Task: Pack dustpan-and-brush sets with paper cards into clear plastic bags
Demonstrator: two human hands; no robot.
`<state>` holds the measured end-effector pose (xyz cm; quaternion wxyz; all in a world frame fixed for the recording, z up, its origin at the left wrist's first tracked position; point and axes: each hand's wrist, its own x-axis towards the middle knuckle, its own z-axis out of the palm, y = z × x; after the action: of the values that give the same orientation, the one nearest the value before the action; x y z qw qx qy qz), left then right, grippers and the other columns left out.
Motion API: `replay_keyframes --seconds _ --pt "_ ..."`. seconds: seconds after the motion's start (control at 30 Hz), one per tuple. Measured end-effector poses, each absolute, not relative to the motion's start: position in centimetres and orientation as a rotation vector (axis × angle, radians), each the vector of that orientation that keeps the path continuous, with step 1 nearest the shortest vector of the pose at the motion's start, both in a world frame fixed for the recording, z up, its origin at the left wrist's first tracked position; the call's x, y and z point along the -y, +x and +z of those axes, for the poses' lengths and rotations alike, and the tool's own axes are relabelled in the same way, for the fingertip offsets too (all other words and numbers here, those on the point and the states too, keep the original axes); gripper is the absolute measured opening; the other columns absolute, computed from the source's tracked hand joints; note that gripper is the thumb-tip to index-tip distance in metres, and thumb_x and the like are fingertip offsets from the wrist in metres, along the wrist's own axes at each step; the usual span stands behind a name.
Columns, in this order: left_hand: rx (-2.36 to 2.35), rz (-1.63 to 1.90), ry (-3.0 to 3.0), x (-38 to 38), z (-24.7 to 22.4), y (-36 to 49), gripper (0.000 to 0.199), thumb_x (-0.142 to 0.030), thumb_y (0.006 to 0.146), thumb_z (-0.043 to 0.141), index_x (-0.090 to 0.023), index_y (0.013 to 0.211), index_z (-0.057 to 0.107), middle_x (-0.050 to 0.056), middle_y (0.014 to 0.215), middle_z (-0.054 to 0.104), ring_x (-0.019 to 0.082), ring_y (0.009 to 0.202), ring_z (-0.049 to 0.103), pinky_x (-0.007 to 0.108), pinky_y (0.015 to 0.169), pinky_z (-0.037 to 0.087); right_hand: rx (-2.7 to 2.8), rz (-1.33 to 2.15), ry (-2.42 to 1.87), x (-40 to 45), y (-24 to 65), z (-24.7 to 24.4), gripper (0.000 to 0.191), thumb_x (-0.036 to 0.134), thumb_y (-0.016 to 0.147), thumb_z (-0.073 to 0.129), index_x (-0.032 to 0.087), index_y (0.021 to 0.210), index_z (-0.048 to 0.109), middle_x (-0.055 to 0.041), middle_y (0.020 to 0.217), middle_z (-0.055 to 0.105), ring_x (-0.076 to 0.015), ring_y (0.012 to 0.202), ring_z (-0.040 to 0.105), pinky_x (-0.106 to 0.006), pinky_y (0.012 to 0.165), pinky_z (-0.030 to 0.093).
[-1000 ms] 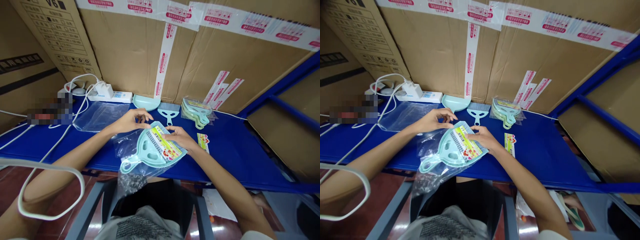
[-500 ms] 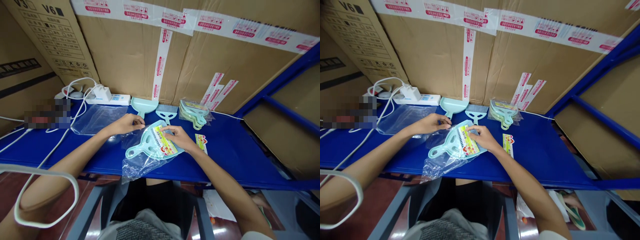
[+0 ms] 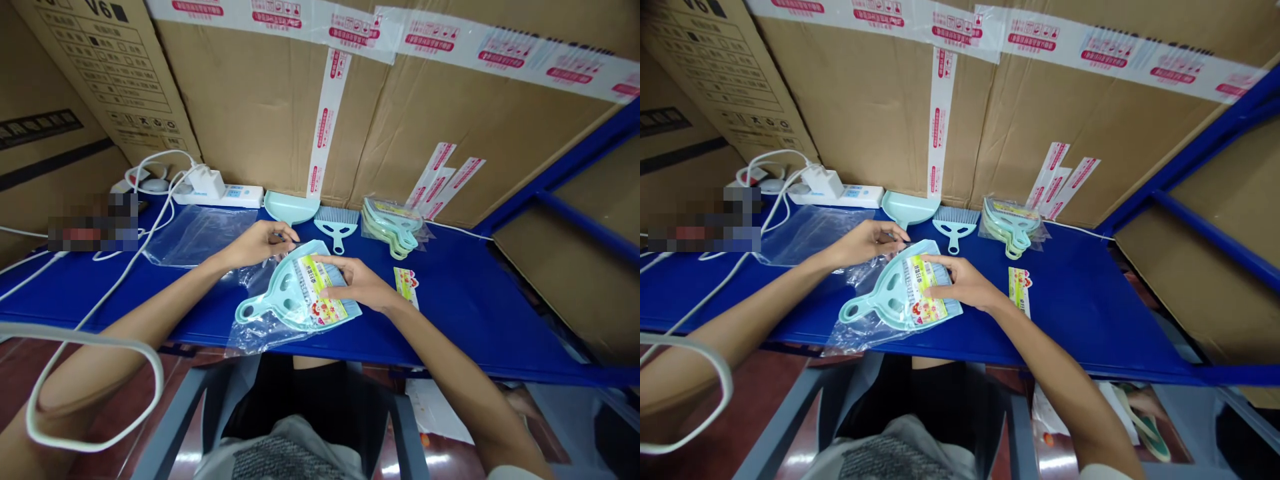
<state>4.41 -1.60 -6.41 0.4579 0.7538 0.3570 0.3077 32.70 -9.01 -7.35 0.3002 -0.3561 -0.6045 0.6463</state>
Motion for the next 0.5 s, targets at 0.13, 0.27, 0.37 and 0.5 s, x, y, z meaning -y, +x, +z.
replay_keyframes --seconds 0.13,0.27,0.37,0.5 --pt "-0.939 1.015 2.013 2.1 -5.1 4.0 0.029 -0.041 0.091 0.078 -0.016 0.105 0.077 0.008 0.095 0.079 0.020 0.086 0.074 0.031 0.081 0.058 1.542 1.607 -0.939 9.1 32.3 -7.4 0.089 0.031 0.069 0.099 0.027 0.151 0.064 -0.0070 0.136 0.076 -0.0311 0.123 0.072 -0.045 0.100 0.063" --pt "-0.935 1.657 1.964 1.3 -3.6 2.4 0.018 -0.030 0.091 0.079 -0.018 0.105 0.079 0.007 0.109 0.077 0.018 0.105 0.070 0.031 0.098 0.052 1.433 1.476 -0.907 8.9 32.2 -7.1 0.090 0.034 0.069 0.099 0.029 0.151 0.063 -0.0071 0.148 0.069 -0.0331 0.130 0.069 -0.048 0.107 0.061" --pt "-0.965 1.954 1.639 0.1 -3.5 1.7 0.007 -0.015 0.087 0.078 -0.015 0.093 0.075 0.002 0.089 0.072 0.012 0.084 0.065 0.025 0.080 0.051 1.370 1.356 -0.869 8.6 32.4 -6.8 0.095 0.037 0.067 0.100 0.030 0.153 0.062 -0.0070 0.151 0.066 -0.0339 0.136 0.065 -0.050 0.113 0.058" --pt "-1.002 1.592 1.288 0.1 -3.8 2.2 0.011 -0.018 0.088 0.075 -0.016 0.098 0.070 0.003 0.091 0.071 0.013 0.075 0.067 0.024 0.065 0.053 1.319 1.219 -0.832 8.2 32.6 -6.4 0.097 0.039 0.068 0.099 0.032 0.155 0.058 -0.0065 0.153 0.064 -0.0337 0.138 0.063 -0.053 0.116 0.056"
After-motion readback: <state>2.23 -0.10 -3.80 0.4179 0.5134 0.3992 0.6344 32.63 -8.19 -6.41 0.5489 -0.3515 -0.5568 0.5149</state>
